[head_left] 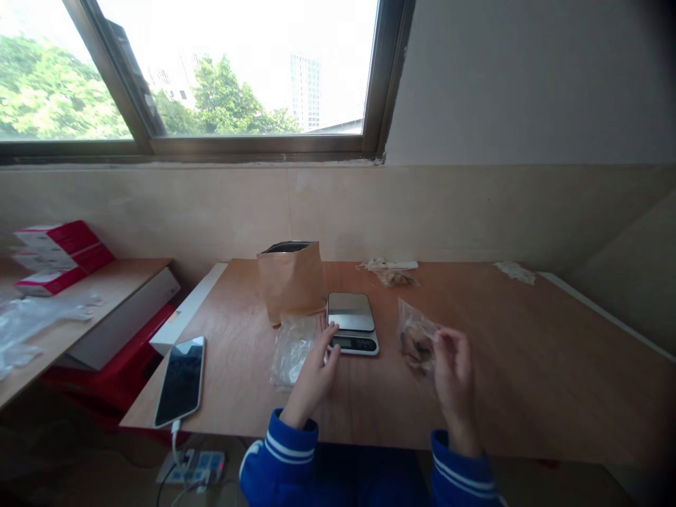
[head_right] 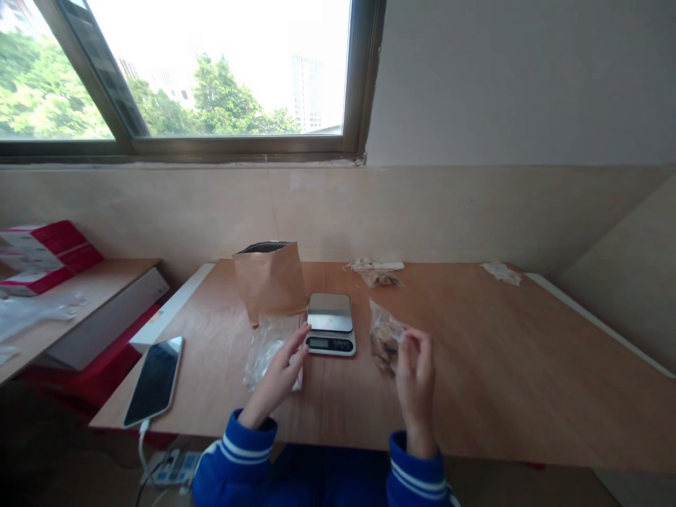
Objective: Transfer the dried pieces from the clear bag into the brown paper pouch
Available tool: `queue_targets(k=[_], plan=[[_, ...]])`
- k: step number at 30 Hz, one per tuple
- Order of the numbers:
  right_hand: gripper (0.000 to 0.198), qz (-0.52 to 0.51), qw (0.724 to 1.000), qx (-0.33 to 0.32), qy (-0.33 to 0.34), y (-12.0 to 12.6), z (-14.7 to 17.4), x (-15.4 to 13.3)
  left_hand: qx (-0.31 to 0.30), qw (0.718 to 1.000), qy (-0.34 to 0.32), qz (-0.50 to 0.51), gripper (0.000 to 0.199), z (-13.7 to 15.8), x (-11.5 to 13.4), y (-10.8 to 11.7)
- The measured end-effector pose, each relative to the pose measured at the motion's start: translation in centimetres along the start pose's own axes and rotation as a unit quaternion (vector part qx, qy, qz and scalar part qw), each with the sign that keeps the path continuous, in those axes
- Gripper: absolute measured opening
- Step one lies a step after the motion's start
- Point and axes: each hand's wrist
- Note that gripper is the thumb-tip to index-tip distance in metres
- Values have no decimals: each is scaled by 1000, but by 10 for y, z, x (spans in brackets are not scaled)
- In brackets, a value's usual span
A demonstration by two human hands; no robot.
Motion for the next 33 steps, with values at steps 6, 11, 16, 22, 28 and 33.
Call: queue_targets(k=[6, 11, 16, 22, 28, 33], plan=[[22, -248, 947, -5, -203, -2, 44, -73, -100, 991, -13, 87, 54, 19, 48, -9], [22, -190, 964, -102, -157, -13, 46, -75, -128, 981, 45, 136, 32, 25, 53, -5], [35, -41, 997, -65, -27, -17, 54, -68, -86, 973, 85, 197, 39, 21, 46, -8], [19, -19, 968, -241, 63, -37, 71, -80, 56, 978, 45, 198, 36, 19, 44, -17], [15, -23, 964, -256, 63, -43, 75, -79, 52, 986, 22, 154, 28, 21, 42, -10], [17, -37, 962, -266, 43, -43, 75, -77, 24, 986, 8, 163, 22, 23, 44, -9]])
Point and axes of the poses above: each hand's wrist, its own z-axis away from the middle knuckle, its own y-axis out of the back of the hand, x = y × z, and after that the axes turned 6 degrees about x, right-handed
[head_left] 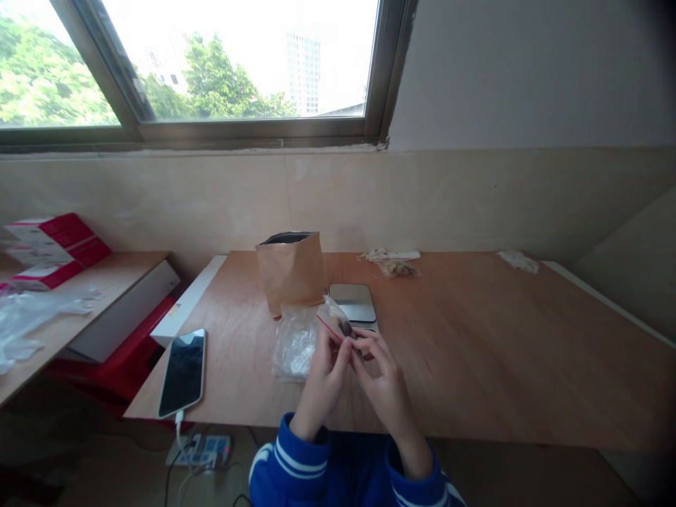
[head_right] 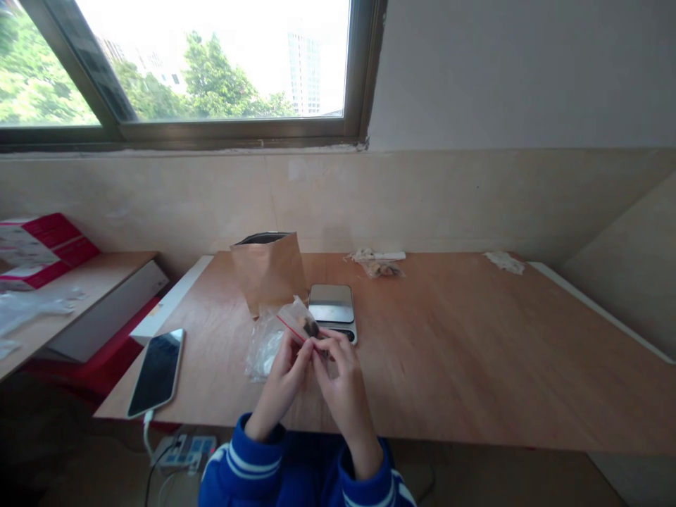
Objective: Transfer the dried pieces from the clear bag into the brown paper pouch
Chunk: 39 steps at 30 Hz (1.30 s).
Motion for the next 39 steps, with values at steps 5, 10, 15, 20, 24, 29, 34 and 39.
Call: queue_targets(k=[5, 10, 15, 20, 24, 29, 34, 39], plan=[[18, -21, 999, 9, -27, -3, 0, 0, -12, 1000, 6, 11, 21, -1, 2, -1], [23, -43, 997, 22, -65, -2, 0, -3, -28, 999, 19, 10, 25, -4, 8, 0], [24, -50, 997, 2, -64, -1, 1, 0, -41, 998, 31, 18, 25, -5, 6, 5], [25, -40, 997, 2, -65, -1, 2, 2, -45, 998, 42, 22, 26, -3, 0, 5], [21, -25, 999, -20, -39, 2, 3, 3, -43, 998, 38, 28, 27, -2, -8, 5], [18, -4, 999, -12, -31, -1, 5, 4, -25, 999, 41, -6, 26, -4, -14, 7], [17, -4, 999, 3, -33, -4, 4, 0, -42, 998, 14, -32, 25, -5, -10, 8], [17, -14, 998, 28, -60, -7, 3, -3, -50, 996, 12, -67, 23, -7, -11, 10]])
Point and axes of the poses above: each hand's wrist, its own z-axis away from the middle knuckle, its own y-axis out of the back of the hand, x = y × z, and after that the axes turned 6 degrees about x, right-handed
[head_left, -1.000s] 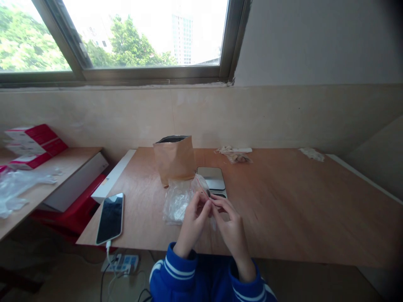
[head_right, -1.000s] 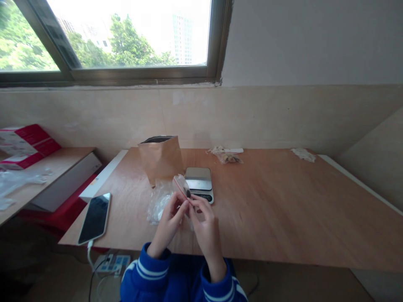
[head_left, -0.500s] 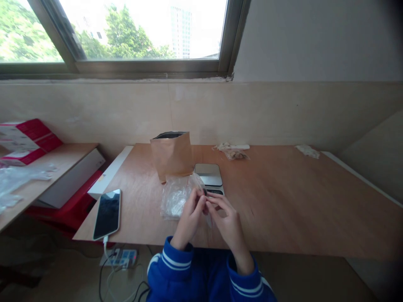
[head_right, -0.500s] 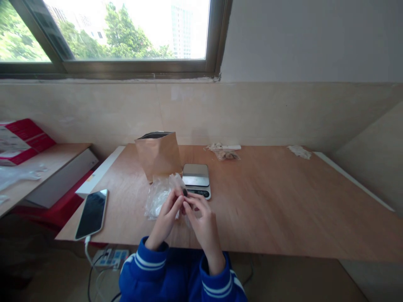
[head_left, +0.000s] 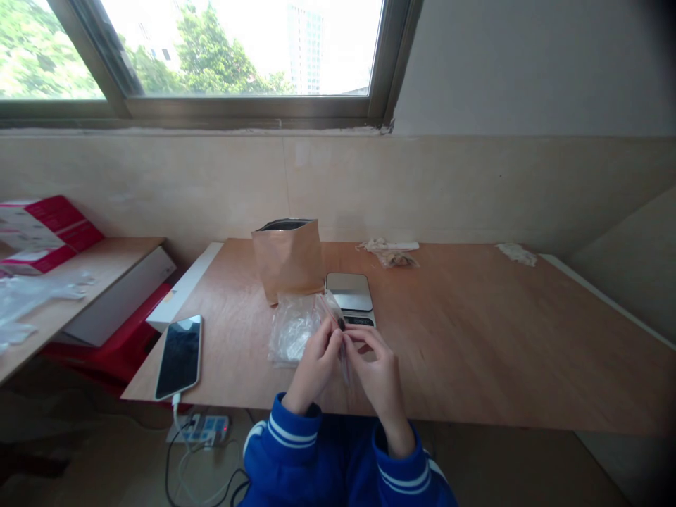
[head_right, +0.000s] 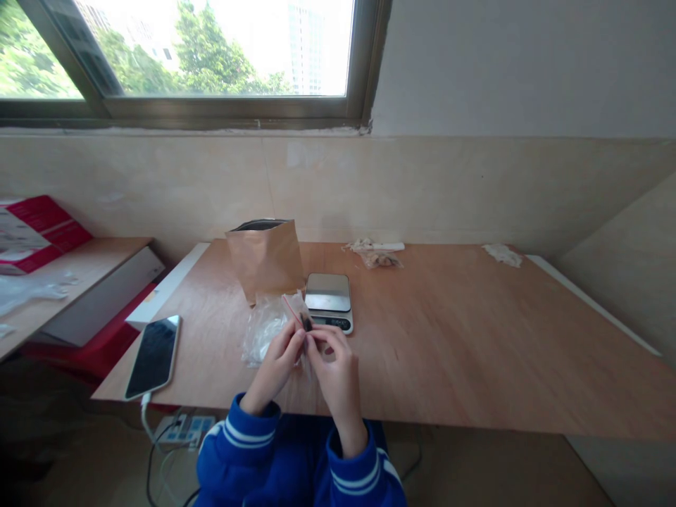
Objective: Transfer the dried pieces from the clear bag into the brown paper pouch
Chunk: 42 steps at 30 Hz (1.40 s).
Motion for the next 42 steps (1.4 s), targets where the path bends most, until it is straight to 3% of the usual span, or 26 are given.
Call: queue_targets(k=[6, 12, 18, 24, 42], plan=[[21, -39, 998, -6, -49, -3, -1, 6, 0, 999, -25, -25, 24, -3, -3, 3], [23, -77, 994, -26, -77, -7, -2, 10, 9, 1000, 9, 21, 28, -3, -13, 8], [22, -87, 994, -42, -58, -13, 1, 6, 30, 999, 20, 34, 30, -4, -15, 13], [20, -48, 998, -7, -43, -17, 3, 4, 32, 999, 18, 28, 32, -4, -12, 10], [21, -58, 998, 18, -29, -22, 3, -6, -6, 999, 17, 32, 35, -8, -18, 15]])
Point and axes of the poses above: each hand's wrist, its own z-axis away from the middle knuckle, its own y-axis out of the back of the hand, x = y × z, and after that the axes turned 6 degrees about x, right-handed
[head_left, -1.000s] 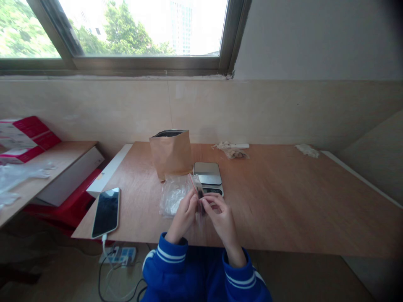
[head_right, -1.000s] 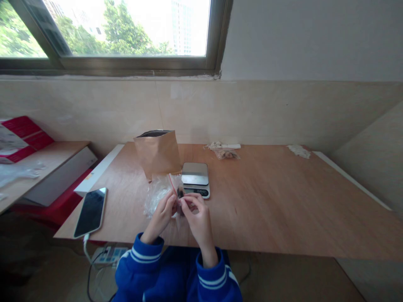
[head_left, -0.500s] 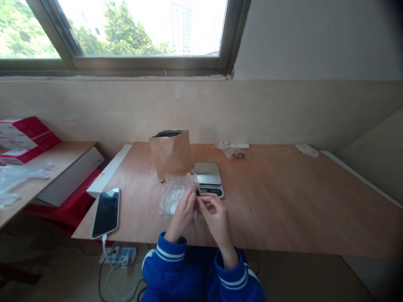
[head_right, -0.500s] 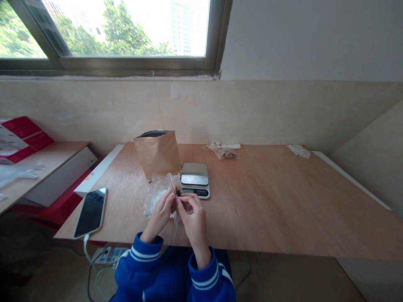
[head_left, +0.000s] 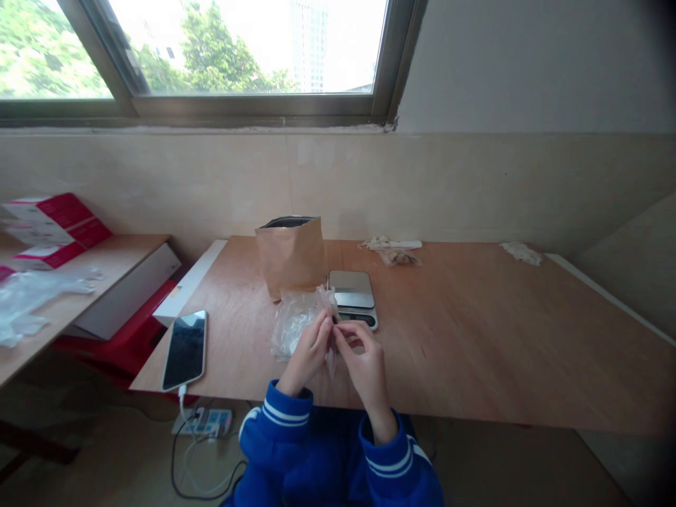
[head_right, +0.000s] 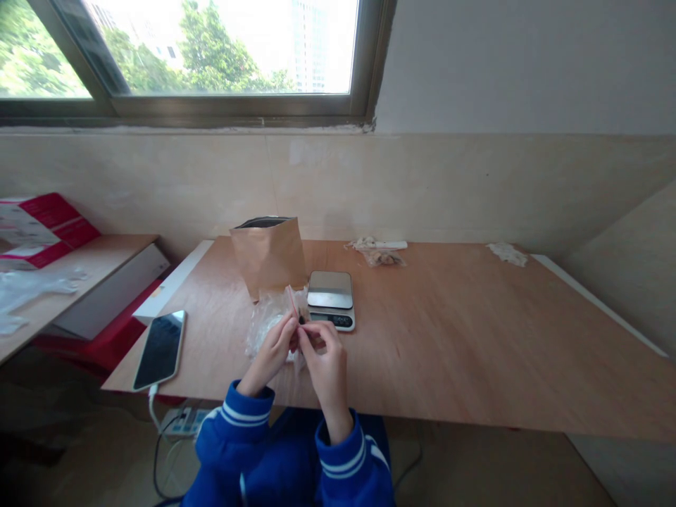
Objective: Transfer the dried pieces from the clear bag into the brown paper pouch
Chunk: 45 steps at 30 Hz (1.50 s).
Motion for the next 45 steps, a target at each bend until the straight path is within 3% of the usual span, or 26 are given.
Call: queue_targets(k=[17, 22, 26, 29, 36, 41, 45], plan=[[25, 17, 999, -12, -25, -1, -2, 8, -8, 1000, 1, -3, 33, -3, -8, 5], [21, 99, 994, -42, 38, -9, -8, 4, 11, 999, -9, -38, 28, -7, 2, 10], [16, 179, 979, -35, 93, -13, -17, -1, 71, 995, -4, -74, 27, -8, 13, 12], [15, 177, 977, -23, 115, -15, -20, -1, 102, 990, 4, -98, 27, -7, 16, 13], [15, 114, 989, 0, 89, -21, -19, 11, 86, 976, -13, -199, 27, -6, 20, 23], [24, 98, 992, 74, -6, 2, -38, 15, 134, 972, -10, -192, 28, 2, 29, 43], [30, 81, 994, 71, 0, 18, -50, 6, 128, 981, -25, -142, 34, 5, 29, 55]])
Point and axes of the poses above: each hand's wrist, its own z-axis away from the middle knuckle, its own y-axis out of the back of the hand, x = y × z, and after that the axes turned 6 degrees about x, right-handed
